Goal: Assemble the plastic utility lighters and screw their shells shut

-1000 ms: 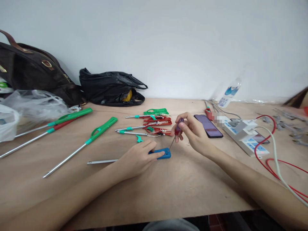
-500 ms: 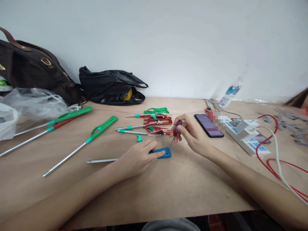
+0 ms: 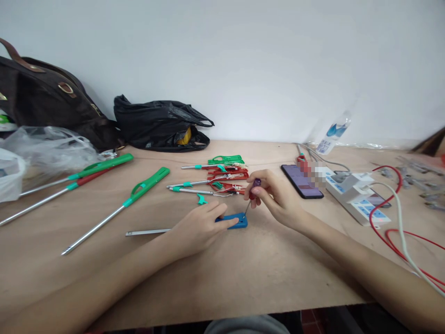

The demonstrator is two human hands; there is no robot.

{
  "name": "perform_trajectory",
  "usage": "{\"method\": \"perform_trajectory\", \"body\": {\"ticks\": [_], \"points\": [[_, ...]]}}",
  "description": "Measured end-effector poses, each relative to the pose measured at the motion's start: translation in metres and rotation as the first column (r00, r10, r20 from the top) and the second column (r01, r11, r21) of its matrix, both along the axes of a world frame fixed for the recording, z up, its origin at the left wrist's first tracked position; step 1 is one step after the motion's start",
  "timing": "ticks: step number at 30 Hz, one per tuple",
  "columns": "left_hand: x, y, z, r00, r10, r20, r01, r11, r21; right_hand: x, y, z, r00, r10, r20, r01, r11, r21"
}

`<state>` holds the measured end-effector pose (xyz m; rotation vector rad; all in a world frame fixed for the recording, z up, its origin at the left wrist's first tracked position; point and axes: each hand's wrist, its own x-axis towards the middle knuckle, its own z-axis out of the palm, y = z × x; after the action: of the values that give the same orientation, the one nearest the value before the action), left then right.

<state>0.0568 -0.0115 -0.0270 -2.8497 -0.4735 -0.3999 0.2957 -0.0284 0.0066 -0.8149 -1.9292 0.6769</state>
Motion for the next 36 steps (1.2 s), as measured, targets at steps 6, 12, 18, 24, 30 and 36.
{"method": "perform_trajectory", "body": {"ticks": [6, 12, 18, 24, 30, 36], "points": [[0.0, 0.001, 0.0, 1.0, -0.005, -0.002, 0.005, 1.0, 0.003, 0.003, 0.001, 0.003, 0.999, 0.024, 0.024, -0.024, 1.0, 0.0], [0.0, 0.001, -0.001, 1.0, -0.008, -0.002, 0.008, 1.0, 0.004, 0.01, -0.002, 0.018, 0.952, -0.096, 0.289, 0.04, 0.98, 0.193], [0.0, 0.001, -0.002, 1.0, 0.001, 0.014, -0.002, 1.0, 0.001, 0.003, 0.001, 0.032, 0.745, -0.39, 0.542, 0.071, 0.853, 0.517], [-0.001, -0.002, 0.0, 1.0, 0.016, 0.011, -0.016, 1.0, -0.009, -0.007, -0.004, 0.066, 0.46, -0.316, 0.83, -0.038, 0.926, 0.375], [-0.001, -0.001, -0.001, 0.999, 0.002, 0.053, -0.002, 1.0, 0.002, -0.009, 0.0, 0.067, 0.27, -0.468, 0.842, -0.02, 0.871, 0.491], [0.0, -0.001, 0.0, 0.999, -0.007, 0.054, 0.007, 1.0, 0.003, 0.0, -0.003, 0.071, 0.339, -0.361, 0.869, 0.01, 0.925, 0.38]]}}
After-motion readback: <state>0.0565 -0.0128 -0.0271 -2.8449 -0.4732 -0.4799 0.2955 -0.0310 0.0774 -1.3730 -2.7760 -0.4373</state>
